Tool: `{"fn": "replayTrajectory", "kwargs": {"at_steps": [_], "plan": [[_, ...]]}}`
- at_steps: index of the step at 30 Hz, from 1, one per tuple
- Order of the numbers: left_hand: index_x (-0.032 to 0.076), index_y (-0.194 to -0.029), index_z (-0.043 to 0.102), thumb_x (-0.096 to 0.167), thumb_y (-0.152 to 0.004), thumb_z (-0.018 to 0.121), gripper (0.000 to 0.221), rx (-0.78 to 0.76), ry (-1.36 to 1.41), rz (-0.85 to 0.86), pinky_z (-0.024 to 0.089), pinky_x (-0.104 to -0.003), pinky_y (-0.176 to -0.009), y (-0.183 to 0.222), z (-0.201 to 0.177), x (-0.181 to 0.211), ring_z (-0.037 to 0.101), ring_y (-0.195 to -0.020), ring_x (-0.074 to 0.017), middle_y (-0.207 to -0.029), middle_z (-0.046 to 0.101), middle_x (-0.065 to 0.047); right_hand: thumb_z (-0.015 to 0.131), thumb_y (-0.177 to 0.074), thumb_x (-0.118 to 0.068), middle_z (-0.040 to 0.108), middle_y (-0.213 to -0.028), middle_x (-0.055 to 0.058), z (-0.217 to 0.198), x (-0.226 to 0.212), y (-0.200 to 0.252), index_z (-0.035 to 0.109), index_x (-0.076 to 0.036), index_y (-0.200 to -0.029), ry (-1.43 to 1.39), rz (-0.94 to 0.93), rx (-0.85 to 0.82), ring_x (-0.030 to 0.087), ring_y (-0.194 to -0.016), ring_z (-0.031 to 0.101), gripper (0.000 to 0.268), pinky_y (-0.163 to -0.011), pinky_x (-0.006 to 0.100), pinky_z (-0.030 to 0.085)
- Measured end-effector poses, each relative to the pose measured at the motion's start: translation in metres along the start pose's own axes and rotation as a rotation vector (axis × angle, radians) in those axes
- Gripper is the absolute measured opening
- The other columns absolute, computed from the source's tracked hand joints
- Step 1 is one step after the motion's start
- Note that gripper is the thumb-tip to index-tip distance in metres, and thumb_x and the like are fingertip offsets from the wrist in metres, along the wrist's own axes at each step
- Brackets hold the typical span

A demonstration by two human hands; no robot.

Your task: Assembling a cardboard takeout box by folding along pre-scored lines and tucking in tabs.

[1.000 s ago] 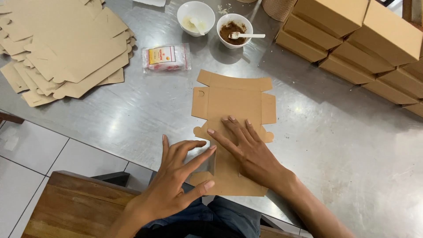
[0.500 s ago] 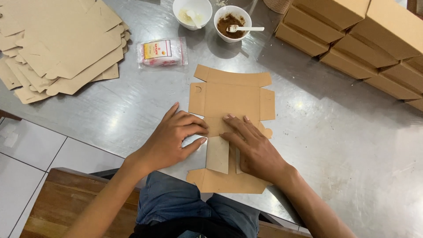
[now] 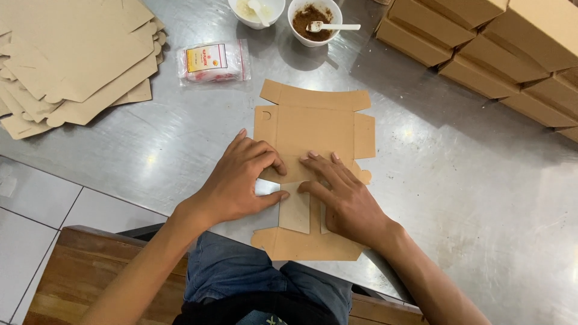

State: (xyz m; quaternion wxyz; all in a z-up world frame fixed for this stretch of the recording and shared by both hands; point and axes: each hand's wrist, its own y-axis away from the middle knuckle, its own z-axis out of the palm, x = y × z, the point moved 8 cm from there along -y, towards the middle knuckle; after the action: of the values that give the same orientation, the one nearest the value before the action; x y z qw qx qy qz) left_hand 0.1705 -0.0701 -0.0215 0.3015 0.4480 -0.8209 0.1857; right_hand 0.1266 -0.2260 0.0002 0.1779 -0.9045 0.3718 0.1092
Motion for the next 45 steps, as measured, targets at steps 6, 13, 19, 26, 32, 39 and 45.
{"fn": "replayTrajectory", "kwargs": {"at_steps": [6,13,19,26,32,39,45], "plan": [[0.012,-0.112,0.070,0.047,-0.072,0.088,0.056,-0.079,0.004,0.020,0.007,-0.070,-0.126,0.002,-0.001,0.009,0.057,-0.121,-0.0332,-0.115,0.067,-0.008,0.052,-0.085,0.018,0.066,-0.133,0.016,-0.003,-0.003,-0.003,0.072,-0.018,-0.117,-0.011,0.006,-0.009,0.042,-0.138,0.056,0.052,-0.114,0.066,0.037],[0.009,-0.120,0.065,0.056,-0.064,0.091,0.078,-0.138,0.018,0.029,-0.001,-0.069,-0.126,0.005,0.001,0.011,0.052,-0.124,-0.0355,-0.119,0.062,-0.011,0.054,-0.084,0.018,0.065,-0.134,0.017,-0.002,-0.002,-0.003,0.071,-0.018,-0.116,-0.006,0.010,-0.030,0.043,-0.138,0.055,0.052,-0.114,0.066,0.037],[0.007,-0.123,0.062,0.059,-0.061,0.094,0.087,-0.148,0.035,0.048,-0.004,-0.069,-0.126,0.006,0.000,0.014,0.050,-0.126,-0.0363,-0.121,0.061,-0.013,0.055,-0.085,0.017,0.066,-0.132,0.018,-0.004,-0.003,-0.003,0.072,-0.017,-0.115,0.006,0.008,-0.012,0.042,-0.138,0.055,0.049,-0.114,0.066,0.037],[0.009,-0.121,0.063,0.060,-0.059,0.095,0.086,-0.149,0.061,0.035,-0.006,-0.070,-0.125,0.006,0.002,0.012,0.050,-0.125,-0.0352,-0.120,0.060,-0.010,0.054,-0.084,0.018,0.065,-0.132,0.016,-0.005,-0.004,-0.005,0.072,-0.017,-0.114,0.003,0.019,-0.019,0.041,-0.139,0.055,0.049,-0.114,0.066,0.036],[0.008,-0.118,0.063,0.056,-0.063,0.094,0.079,-0.139,0.112,0.036,-0.009,-0.070,-0.124,0.007,0.003,0.012,0.049,-0.125,-0.0361,-0.119,0.060,-0.011,0.053,-0.085,0.017,0.066,-0.132,0.016,-0.005,-0.004,-0.006,0.072,-0.017,-0.113,0.002,0.019,-0.013,0.041,-0.139,0.055,0.048,-0.114,0.066,0.035],[0.010,-0.113,0.065,0.032,-0.080,0.084,0.044,-0.015,0.175,0.044,-0.001,-0.069,-0.124,0.005,0.001,0.007,0.057,-0.120,-0.0343,-0.117,0.065,-0.010,0.054,-0.085,0.017,0.066,-0.133,0.015,-0.005,-0.002,-0.005,0.072,-0.018,-0.112,-0.003,0.031,-0.018,0.040,-0.138,0.056,0.048,-0.115,0.064,0.035],[0.012,-0.111,0.067,0.025,-0.086,0.078,0.030,0.052,0.172,0.023,0.004,-0.068,-0.124,0.007,0.005,0.001,0.060,-0.117,-0.0313,-0.113,0.068,-0.007,0.054,-0.083,0.017,0.067,-0.132,0.015,-0.003,0.000,-0.004,0.073,-0.018,-0.110,-0.017,0.038,-0.010,0.040,-0.137,0.057,0.047,-0.115,0.064,0.036]]}}
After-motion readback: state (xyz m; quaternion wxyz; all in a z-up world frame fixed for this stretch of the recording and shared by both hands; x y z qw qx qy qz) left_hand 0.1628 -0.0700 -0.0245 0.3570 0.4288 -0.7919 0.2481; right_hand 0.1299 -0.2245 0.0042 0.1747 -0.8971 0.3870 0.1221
